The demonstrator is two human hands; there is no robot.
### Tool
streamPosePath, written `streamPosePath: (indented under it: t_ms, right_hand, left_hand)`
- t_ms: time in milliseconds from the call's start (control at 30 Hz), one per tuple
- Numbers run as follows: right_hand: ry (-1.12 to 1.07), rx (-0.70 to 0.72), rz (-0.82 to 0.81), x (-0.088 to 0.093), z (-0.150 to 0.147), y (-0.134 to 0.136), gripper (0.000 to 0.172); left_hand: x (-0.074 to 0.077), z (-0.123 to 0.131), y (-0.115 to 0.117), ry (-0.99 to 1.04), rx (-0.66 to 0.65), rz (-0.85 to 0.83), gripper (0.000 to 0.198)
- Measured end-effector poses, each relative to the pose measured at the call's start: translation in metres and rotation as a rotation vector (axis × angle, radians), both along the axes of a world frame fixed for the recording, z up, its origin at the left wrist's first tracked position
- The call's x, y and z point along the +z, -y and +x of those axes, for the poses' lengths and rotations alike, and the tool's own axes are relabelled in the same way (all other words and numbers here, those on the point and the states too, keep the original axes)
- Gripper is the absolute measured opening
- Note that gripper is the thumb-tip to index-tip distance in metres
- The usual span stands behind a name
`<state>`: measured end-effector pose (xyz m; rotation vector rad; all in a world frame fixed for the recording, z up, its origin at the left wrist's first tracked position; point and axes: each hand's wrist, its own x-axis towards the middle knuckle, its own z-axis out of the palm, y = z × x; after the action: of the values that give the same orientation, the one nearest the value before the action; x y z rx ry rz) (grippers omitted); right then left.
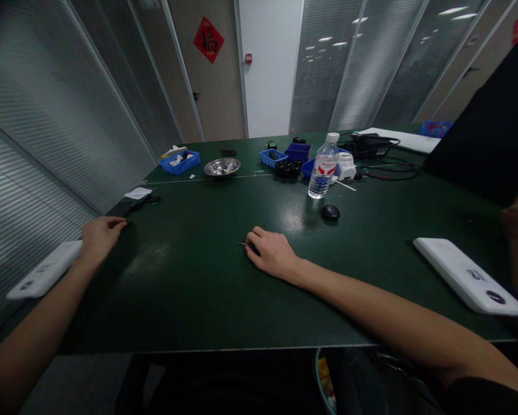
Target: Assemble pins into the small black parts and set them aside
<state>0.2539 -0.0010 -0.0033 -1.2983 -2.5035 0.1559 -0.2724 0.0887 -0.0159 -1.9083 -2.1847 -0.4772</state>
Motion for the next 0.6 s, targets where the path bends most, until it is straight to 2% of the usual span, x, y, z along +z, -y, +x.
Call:
streamPosePath:
  t_ms: [333,600]
  right_hand:
    - [0.002,0.004,-0.007,0.002,-0.001,0.001,0.018]
    - [-0.002,0.003,0.005,0.001,0.0,0.001,0.018]
  left_hand:
    - [0.009,0.022,0.01,-0.213,-0.039,-0.079,0.04]
    - [0.01,0.042,0.016,-0.316,-0.003,-0.133,0.047]
